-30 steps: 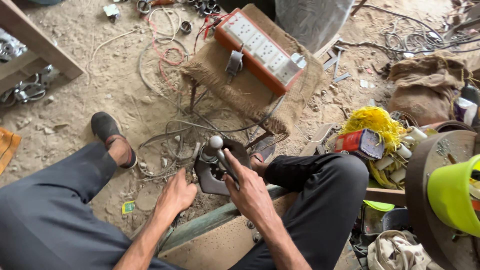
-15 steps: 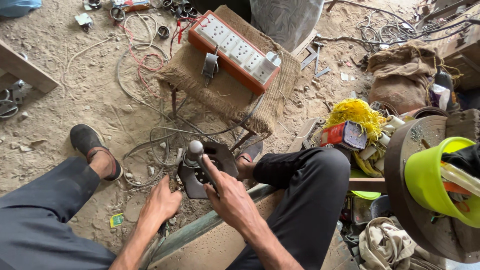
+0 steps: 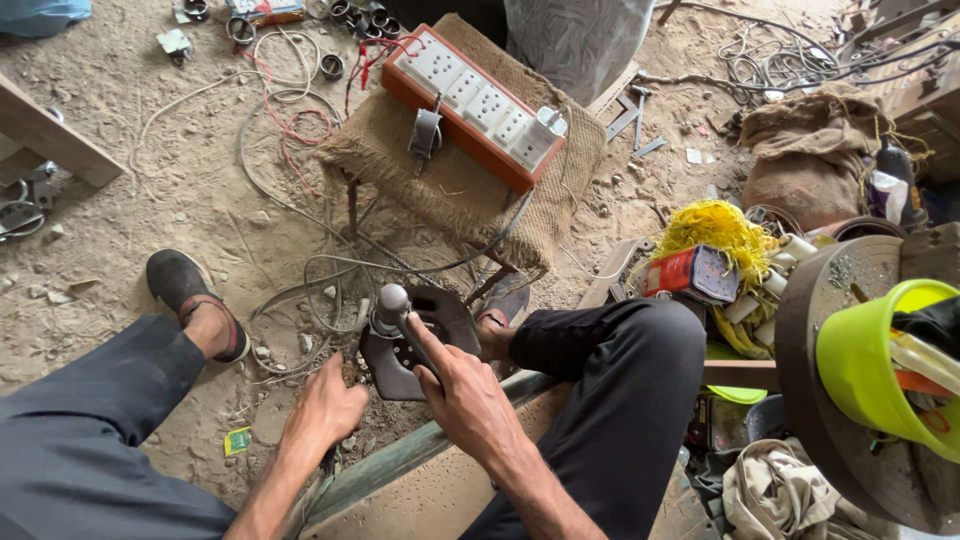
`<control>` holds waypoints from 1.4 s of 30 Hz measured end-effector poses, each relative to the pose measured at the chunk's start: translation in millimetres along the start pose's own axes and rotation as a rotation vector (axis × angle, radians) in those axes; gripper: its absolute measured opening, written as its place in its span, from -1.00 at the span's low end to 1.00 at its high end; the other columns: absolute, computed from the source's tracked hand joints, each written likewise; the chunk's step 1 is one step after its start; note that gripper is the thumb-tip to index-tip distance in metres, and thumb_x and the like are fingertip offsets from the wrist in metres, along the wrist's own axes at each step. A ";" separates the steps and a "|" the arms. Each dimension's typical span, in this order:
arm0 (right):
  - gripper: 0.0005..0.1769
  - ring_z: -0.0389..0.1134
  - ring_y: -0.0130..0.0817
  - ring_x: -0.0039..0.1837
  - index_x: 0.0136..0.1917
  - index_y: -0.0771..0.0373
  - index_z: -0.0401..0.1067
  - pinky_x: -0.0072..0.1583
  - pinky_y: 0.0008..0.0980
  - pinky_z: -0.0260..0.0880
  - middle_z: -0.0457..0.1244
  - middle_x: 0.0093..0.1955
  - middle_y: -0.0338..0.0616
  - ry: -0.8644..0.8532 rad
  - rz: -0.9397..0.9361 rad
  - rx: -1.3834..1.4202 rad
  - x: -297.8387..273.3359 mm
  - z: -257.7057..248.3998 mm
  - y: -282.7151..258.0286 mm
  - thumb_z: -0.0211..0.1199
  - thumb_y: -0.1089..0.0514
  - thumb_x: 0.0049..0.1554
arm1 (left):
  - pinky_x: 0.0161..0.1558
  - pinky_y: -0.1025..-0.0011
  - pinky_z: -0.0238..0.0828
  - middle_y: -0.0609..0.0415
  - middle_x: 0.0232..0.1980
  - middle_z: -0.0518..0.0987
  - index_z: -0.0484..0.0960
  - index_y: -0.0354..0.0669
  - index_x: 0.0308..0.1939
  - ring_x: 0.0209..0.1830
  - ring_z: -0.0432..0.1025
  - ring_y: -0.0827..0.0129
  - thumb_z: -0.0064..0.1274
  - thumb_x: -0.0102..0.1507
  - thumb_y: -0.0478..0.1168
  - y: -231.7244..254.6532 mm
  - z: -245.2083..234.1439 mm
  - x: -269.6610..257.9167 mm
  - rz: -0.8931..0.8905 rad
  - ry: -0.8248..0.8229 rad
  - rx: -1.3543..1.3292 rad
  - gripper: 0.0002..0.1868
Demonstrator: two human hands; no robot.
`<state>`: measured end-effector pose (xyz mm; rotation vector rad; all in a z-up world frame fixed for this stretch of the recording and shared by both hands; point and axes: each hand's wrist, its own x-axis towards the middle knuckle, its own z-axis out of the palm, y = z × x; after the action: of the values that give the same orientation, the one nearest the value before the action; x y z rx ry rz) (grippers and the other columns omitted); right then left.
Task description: The person sits on the ground and repeatedly hammers a metal part held in a vise. They adjust the part and the hammering position several times during the process.
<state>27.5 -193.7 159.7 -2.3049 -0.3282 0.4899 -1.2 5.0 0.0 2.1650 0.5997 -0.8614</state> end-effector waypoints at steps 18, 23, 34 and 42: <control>-0.26 0.42 0.11 -0.07 0.59 0.02 0.17 -0.06 -0.01 0.36 0.36 -0.06 0.15 0.121 -0.123 -0.031 -1.9 5.5 4.0 0.26 0.25 0.18 | 0.53 0.12 0.04 -0.31 0.58 0.11 0.03 -0.34 0.56 0.58 0.11 -0.06 -0.04 0.15 -0.21 -4.1 2.2 5.9 0.020 0.017 -0.033 -0.10; -0.27 0.34 0.00 -0.25 0.59 -0.01 0.16 -0.15 -0.02 0.30 0.25 -0.23 0.07 0.158 -0.092 -0.084 -9.6 11.1 7.5 0.23 0.26 0.20 | 0.45 -0.02 0.22 -0.37 0.60 0.06 -0.03 -0.37 0.58 0.54 0.14 -0.17 -0.08 0.20 -0.28 -1.7 -0.3 2.0 -0.003 -0.028 -0.112 -0.13; -0.27 0.40 0.06 -0.12 0.55 0.01 0.26 -0.06 -0.05 0.40 0.33 -0.11 0.09 0.160 -0.247 -0.048 -13.0 18.8 6.0 0.20 0.35 0.15 | 0.37 0.04 0.22 -0.42 0.33 0.43 0.35 -0.37 0.37 0.38 0.31 -0.21 0.02 0.10 -0.15 3.5 1.5 -5.2 0.308 0.231 -0.098 -0.25; -0.25 0.46 0.07 -0.03 0.56 0.05 0.21 0.00 -0.12 0.41 0.38 0.00 0.21 0.166 -0.148 -0.073 -1.9 21.6 -2.2 0.26 0.33 0.13 | 0.27 -0.02 0.37 -0.56 0.33 0.34 0.10 -0.46 0.50 0.28 0.39 -0.18 -0.07 0.15 -0.25 7.3 2.4 -3.5 0.092 0.015 -0.203 -0.17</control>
<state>16.2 -179.5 147.7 -2.3515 -0.4374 0.2147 0.1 -2.0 4.6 2.0006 0.5645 -0.7045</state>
